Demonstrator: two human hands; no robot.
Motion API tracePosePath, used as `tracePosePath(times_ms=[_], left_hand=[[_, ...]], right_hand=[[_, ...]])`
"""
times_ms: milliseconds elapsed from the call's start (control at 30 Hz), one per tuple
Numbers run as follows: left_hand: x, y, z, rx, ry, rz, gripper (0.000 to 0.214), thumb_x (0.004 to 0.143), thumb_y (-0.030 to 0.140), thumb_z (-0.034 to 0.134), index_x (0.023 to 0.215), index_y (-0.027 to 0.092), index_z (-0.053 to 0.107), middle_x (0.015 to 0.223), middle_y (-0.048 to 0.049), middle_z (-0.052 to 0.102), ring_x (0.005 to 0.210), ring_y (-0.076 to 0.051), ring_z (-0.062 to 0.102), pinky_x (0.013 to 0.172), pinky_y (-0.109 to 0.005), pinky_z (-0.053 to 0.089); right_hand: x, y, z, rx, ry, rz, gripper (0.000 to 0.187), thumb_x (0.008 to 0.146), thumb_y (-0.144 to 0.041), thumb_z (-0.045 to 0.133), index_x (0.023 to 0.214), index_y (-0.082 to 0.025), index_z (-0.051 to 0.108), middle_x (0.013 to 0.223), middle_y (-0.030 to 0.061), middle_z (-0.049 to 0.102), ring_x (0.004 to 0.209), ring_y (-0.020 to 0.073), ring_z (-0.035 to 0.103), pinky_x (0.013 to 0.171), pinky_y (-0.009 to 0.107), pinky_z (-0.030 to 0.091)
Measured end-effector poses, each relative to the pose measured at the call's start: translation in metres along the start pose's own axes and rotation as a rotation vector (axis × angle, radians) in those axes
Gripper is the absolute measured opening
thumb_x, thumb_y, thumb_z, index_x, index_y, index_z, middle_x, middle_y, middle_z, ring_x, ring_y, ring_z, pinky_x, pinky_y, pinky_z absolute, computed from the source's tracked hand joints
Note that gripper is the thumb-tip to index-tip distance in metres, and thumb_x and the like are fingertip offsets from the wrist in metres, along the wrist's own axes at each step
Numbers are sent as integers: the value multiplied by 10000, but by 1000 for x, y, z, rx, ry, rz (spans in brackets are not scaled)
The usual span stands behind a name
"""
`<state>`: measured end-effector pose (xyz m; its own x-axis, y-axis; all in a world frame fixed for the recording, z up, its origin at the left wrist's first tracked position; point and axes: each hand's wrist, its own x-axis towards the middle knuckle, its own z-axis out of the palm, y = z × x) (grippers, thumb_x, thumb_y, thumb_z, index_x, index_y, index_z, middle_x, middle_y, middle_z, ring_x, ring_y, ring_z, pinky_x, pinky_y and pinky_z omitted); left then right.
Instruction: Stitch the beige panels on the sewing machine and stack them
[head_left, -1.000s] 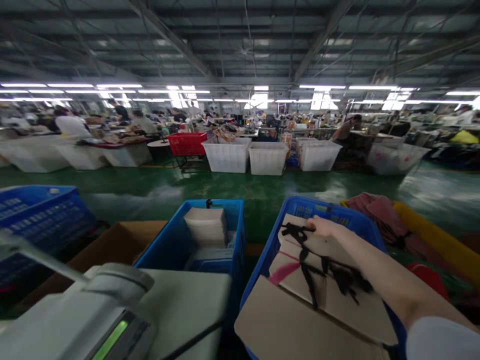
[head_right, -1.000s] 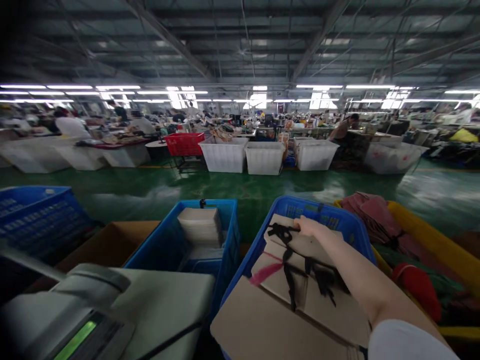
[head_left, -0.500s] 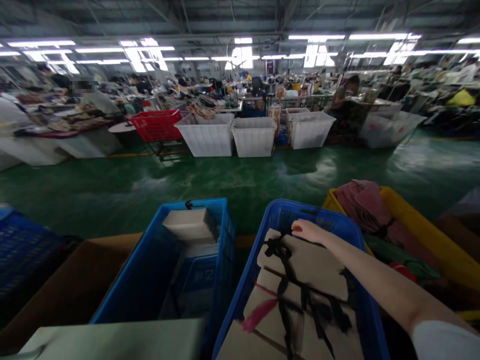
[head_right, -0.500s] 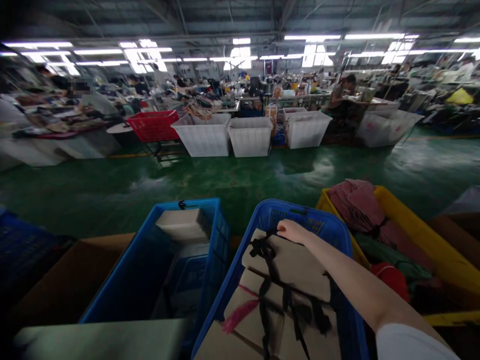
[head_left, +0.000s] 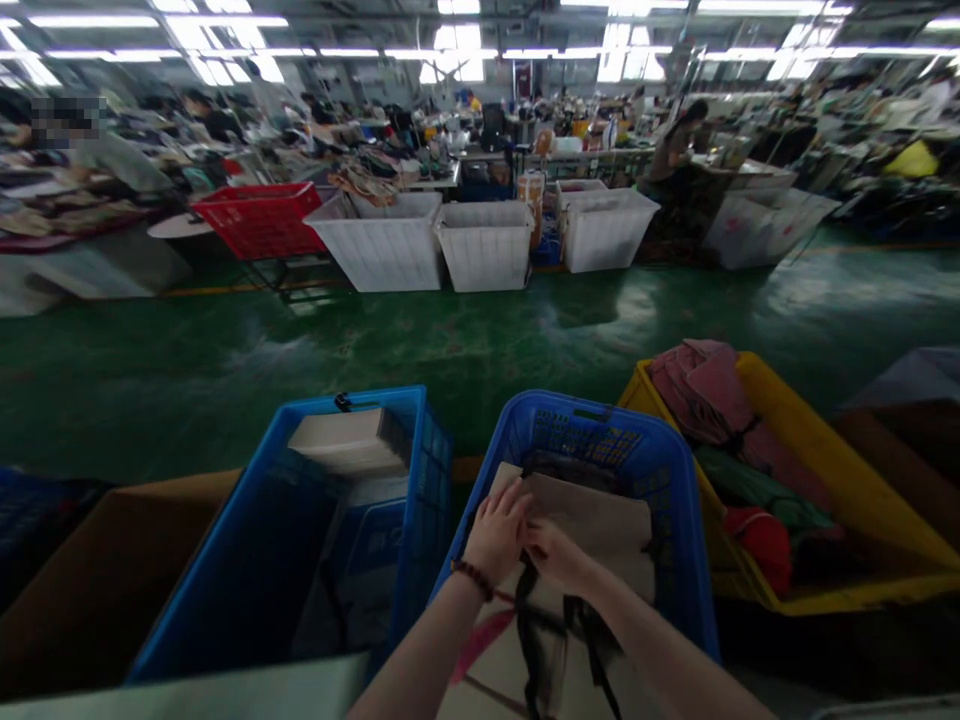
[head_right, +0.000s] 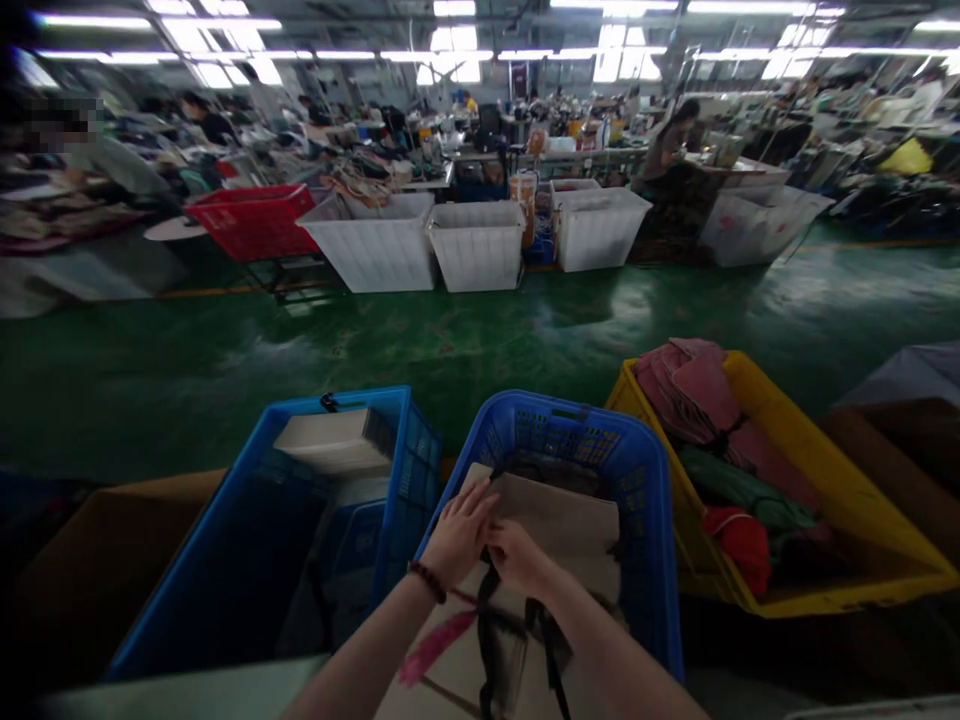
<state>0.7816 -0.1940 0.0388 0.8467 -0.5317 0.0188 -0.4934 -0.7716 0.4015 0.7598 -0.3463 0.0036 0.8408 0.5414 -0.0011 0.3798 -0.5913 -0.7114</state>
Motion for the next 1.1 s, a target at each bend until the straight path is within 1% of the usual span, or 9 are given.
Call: tracePosePath(times_ms=[133, 200, 300, 433, 533, 633, 767, 933, 1100], left_hand=[[15, -24, 8, 24, -13, -21, 463, 881, 208, 490, 1329, 325, 498, 1378, 26, 505, 1339, -205, 350, 1150, -430, 153], [11, -37, 8, 60, 40, -155, 466, 903, 208, 434, 1367, 230, 468, 1387, -72, 492, 1358, -285, 302, 1120, -550, 108], [-3, -46, 3, 105, 114, -338, 472, 921, 182, 349, 1377, 109, 442, 1371, -182, 473, 1364, -381, 227, 1040, -658, 140], [-35, -31, 7, 81, 82, -312, 474, 917, 157, 345, 1376, 211, 446, 1367, -89, 479, 1291, -276, 372, 1058, -484, 294], [-61, -13, 24, 35, 23, -257, 494, 881, 149, 401, 1368, 209, 458, 1303, -57, 523, 1192, -213, 485, 1024, -365, 390], [-79, -4, 45, 16, 23, -269, 517, 877, 155, 402, 1393, 147, 424, 1356, -91, 473, 1234, -230, 463, 1041, -379, 393], [-90, -4, 62, -7, 68, -274, 560, 881, 142, 377, 1440, 147, 353, 1423, -94, 409, 1288, -231, 409, 1077, -390, 362], [-94, -3, 64, -30, 69, -283, 604, 855, 126, 394, 1453, 183, 340, 1445, -72, 389, 1302, -227, 396, 1088, -378, 352], [-87, 2, 57, -35, 36, -327, 591, 849, 135, 406, 1437, 165, 369, 1437, -80, 406, 1298, -226, 396, 1064, -378, 362]], right_hand=[[-26, 47, -53, -128, 89, 312, 405, 933, -342, 527, 1303, -184, 480, 1393, 135, 422, 1260, 288, 411, 1039, 520, 343], [-32, 68, -78, -165, 20, 417, 461, 901, -388, 574, 1295, -166, 490, 1378, 155, 435, 1262, 306, 406, 1048, 531, 324], [-24, 89, -100, -160, -172, 487, 374, 891, -400, 592, 1183, -168, 565, 1219, 96, 564, 1078, 251, 556, 925, 478, 454], [-5, 95, -107, -139, -330, 508, 315, 909, -393, 567, 1118, -159, 592, 1134, 70, 598, 976, 213, 594, 849, 414, 497], [-2, 93, -108, -153, -353, 534, 421, 835, -459, 642, 1131, -163, 592, 1145, 89, 597, 1027, 259, 568, 900, 418, 451], [-2, 93, -111, -158, -375, 568, 568, 700, -488, 762, 1129, -153, 600, 1165, 139, 590, 1075, 309, 536, 934, 388, 412], [4, 100, -116, -117, -483, 624, 357, 863, -410, 622, 1129, -172, 593, 1189, 90, 575, 1066, 250, 551, 928, 446, 436], [6, 102, -119, 44, -547, 657, 330, 892, -355, 596, 1168, -175, 575, 1240, 86, 555, 1095, 243, 545, 939, 485, 439], [-5, 86, -125, 277, -531, 695, 550, 650, -345, 791, 1139, -194, 589, 1183, 88, 608, 1061, 264, 579, 894, 415, 488]])
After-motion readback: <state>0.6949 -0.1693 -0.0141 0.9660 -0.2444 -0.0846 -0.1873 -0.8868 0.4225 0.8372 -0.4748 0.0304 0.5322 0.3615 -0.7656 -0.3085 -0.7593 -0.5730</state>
